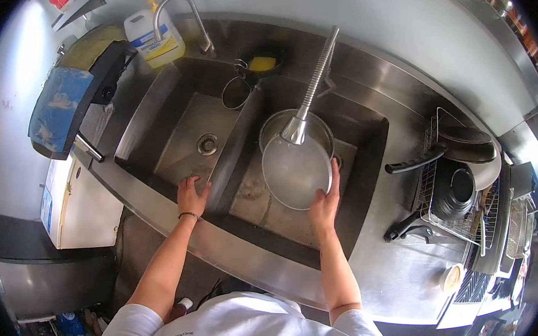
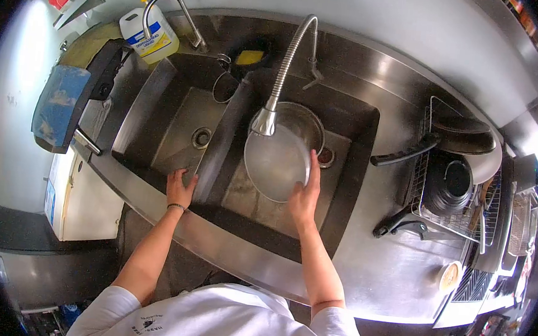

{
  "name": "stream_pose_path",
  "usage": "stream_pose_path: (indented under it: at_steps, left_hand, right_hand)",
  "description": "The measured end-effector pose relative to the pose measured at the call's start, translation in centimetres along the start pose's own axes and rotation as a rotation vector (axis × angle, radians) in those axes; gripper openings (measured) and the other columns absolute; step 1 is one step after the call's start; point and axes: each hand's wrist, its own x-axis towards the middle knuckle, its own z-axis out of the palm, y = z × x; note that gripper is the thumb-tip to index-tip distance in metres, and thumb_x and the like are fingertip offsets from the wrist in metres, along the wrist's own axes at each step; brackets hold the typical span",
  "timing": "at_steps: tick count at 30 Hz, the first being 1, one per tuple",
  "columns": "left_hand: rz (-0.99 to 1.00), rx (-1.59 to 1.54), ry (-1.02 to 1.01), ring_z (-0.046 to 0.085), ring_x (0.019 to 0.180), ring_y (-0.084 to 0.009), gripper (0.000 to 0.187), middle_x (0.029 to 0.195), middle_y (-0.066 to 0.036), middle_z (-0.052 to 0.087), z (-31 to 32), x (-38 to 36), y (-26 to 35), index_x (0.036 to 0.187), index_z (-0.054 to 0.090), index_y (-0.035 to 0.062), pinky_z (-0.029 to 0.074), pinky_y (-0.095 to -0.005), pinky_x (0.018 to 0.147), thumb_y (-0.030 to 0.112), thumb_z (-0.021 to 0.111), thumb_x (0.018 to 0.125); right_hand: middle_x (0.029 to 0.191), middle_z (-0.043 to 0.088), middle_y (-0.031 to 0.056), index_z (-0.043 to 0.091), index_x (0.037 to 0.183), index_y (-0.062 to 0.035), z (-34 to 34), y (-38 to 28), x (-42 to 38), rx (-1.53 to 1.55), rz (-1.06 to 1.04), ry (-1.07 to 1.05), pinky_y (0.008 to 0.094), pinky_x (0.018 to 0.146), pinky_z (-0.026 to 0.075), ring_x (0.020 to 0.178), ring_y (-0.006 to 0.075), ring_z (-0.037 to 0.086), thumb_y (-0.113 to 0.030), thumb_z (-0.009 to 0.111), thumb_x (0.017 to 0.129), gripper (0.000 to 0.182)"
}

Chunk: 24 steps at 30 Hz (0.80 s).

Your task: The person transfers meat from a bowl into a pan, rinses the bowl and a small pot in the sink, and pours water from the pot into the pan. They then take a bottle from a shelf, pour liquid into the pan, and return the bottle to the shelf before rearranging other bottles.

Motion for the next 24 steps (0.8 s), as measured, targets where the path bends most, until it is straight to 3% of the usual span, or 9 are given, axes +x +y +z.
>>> stream_pose_path:
  at_steps: [2,3,4,6,9,15,20,21,24]
  left_hand:
    - [-0.018,0.017,-0.002,0.050,0.101,-0.0342,0.040,0.100,-0.017,0.056,-0.3,0.0,0.4,0.100,0.055,0.0029,0.041,-0.0429,0.086,0.036,0.064,0.080]
    - [-0.022,-0.004,-0.007,0.050,0.101,-0.0339,0.040,0.100,-0.017,0.056,-0.4,0.0,0.5,0.099,0.056,0.0027,0.042,-0.0427,0.086,0.036,0.064,0.080]
    - [-0.026,-0.024,-0.012,0.049,0.102,-0.0336,0.039,0.101,-0.017,0.056,-0.5,0.0,0.5,0.099,0.057,0.0026,0.042,-0.0425,0.086,0.037,0.064,0.080]
    - [-0.029,-0.021,-0.018,0.050,0.101,-0.0334,0.040,0.101,-0.016,0.056,-0.6,0.1,0.5,0.099,0.057,0.0024,0.042,-0.0423,0.086,0.037,0.063,0.080]
    - [-0.045,0.000,-0.033,0.050,0.101,-0.0330,0.040,0.101,-0.016,0.056,-0.6,0.2,0.8,0.098,0.057,0.0024,0.042,-0.0417,0.086,0.038,0.063,0.080]
    - [-0.050,0.027,-0.037,0.051,0.100,-0.0325,0.038,0.101,-0.015,0.057,-0.5,0.1,0.7,0.097,0.059,0.0052,0.043,-0.0415,0.086,0.039,0.064,0.079]
    - [-0.097,-0.023,-0.049,0.052,0.100,-0.0320,0.036,0.100,-0.013,0.059,-1.3,0.3,1.1,0.095,0.061,0.0082,0.043,-0.0416,0.086,0.039,0.065,0.077]
    - [-0.103,-0.032,-0.054,0.051,0.100,-0.0317,0.035,0.100,-0.013,0.059,-1.3,0.3,1.1,0.095,0.061,0.0079,0.043,-0.0416,0.087,0.038,0.065,0.078]
    - [-0.100,-0.016,-0.063,0.051,0.102,-0.0312,0.035,0.102,-0.012,0.058,-1.5,0.4,0.9,0.095,0.060,0.0072,0.042,-0.0413,0.088,0.038,0.063,0.079]
  right_hand:
    - [0.121,0.051,0.0118,0.039,0.132,-0.0029,1.1,2.1,-0.2,0.673,0.483,0.118,0.0336,0.097,0.037,0.117,0.0264,0.046,0.008,0.037,0.066,0.068]
    - [0.108,0.054,0.0077,0.044,0.125,-0.0011,1.6,3.0,-0.3,0.817,0.705,0.187,0.0321,0.086,0.043,0.101,0.0225,0.052,0.002,0.040,0.069,0.056]
    - [0.108,0.054,0.0077,0.044,0.125,-0.0011,1.6,3.9,-0.6,0.818,0.704,0.183,0.0321,0.086,0.043,0.101,0.0225,0.052,0.002,0.040,0.069,0.056]
    - [0.098,0.054,0.0072,0.048,0.114,0.0001,1.0,4.3,-0.7,1.023,1.054,0.049,0.0340,0.076,0.046,0.090,0.0204,0.054,-0.002,0.044,0.069,0.045]
    - [0.095,0.053,0.0075,0.049,0.104,-0.0006,1.6,2.9,-1.0,1.041,1.074,0.124,0.0350,0.071,0.046,0.086,0.0198,0.054,-0.004,0.046,0.069,0.035]
    - [0.092,0.053,0.0069,0.050,0.096,-0.0039,2.0,2.5,-1.3,0.950,1.107,0.199,0.0365,0.075,0.046,0.087,0.0221,0.054,-0.006,0.049,0.068,0.028]
    - [0.098,0.052,0.0067,0.048,0.099,-0.0058,2.2,5.3,-2.3,0.888,1.100,0.175,0.0394,0.083,0.045,0.095,0.0224,0.053,-0.011,0.050,0.072,0.027]
    - [0.108,0.048,0.0091,0.047,0.105,-0.0032,2.2,5.3,-2.2,0.897,1.116,0.207,0.0390,0.091,0.036,0.104,0.0226,0.046,-0.012,0.050,0.074,0.032]
    - [0.098,0.051,0.0071,0.048,0.103,-0.0044,2.3,6.8,-2.8,0.956,0.989,0.096,0.0355,0.082,0.042,0.094,0.0212,0.051,-0.011,0.050,0.070,0.034]
